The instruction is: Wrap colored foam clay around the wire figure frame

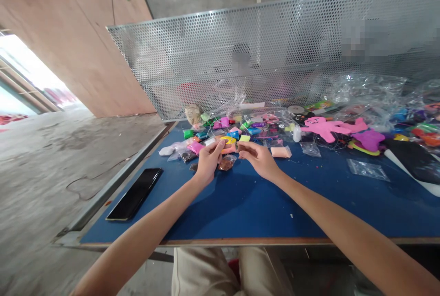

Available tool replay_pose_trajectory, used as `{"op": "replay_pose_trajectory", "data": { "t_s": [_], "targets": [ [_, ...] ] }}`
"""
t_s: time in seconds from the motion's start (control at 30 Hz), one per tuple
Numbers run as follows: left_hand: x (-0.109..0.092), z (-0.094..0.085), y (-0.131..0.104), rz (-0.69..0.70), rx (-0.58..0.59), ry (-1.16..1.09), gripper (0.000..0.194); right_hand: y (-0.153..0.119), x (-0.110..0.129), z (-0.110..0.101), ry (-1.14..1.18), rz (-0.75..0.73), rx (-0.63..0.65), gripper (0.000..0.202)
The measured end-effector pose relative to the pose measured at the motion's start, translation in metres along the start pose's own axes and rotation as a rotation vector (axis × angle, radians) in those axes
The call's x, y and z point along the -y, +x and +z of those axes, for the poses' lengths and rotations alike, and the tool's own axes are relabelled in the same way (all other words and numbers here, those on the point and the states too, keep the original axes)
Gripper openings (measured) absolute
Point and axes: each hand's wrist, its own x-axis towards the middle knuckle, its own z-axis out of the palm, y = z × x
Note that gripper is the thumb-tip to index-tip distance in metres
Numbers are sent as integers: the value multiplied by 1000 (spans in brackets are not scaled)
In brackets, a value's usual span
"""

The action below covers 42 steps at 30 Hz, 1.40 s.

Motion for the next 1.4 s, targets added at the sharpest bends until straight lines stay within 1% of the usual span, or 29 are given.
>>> {"op": "replay_pose_trajectory", "data": {
  "t_s": [0.1,0.17,0.23,0.3,0.43,0.57,0.7,0.77,0.87,1.03,1.1,1.27,1.4],
  "targets": [
    [1,3,-2,-34,16,-13,44,0,2,0,-17,-1,-88,29],
    [3,5,-3,-63,20,-36,45,0,3,0,-48,-39,-119,24],
    [5,7,-4,-71,29,-56,46,0,4,1,-32,-72,-114,19],
    [7,8,-5,-54,58,-59,45,0,2,4,63,-57,-87,17],
    [10,9,-5,-35,156,-37,47,-1,-2,11,305,67,-20,22],
    [11,8,-5,-28,180,-9,48,-2,-4,13,347,94,-27,24],
    [12,7,-4,17,240,59,46,-2,-5,12,429,142,-40,39],
    [12,6,-3,62,277,97,44,-2,-6,11,422,163,-28,42],
    [10,4,-3,121,304,165,44,-3,-5,10,350,160,-6,39],
    [4,2,-5,184,319,235,46,-3,0,8,255,159,-9,38],
    [2,2,-6,168,319,241,44,-4,2,7,244,167,-2,40],
    [1,0,-3,78,356,192,44,-3,5,4,294,147,85,40],
    [1,-1,-1,37,350,183,45,-2,2,3,336,167,87,39]
  ]
}}
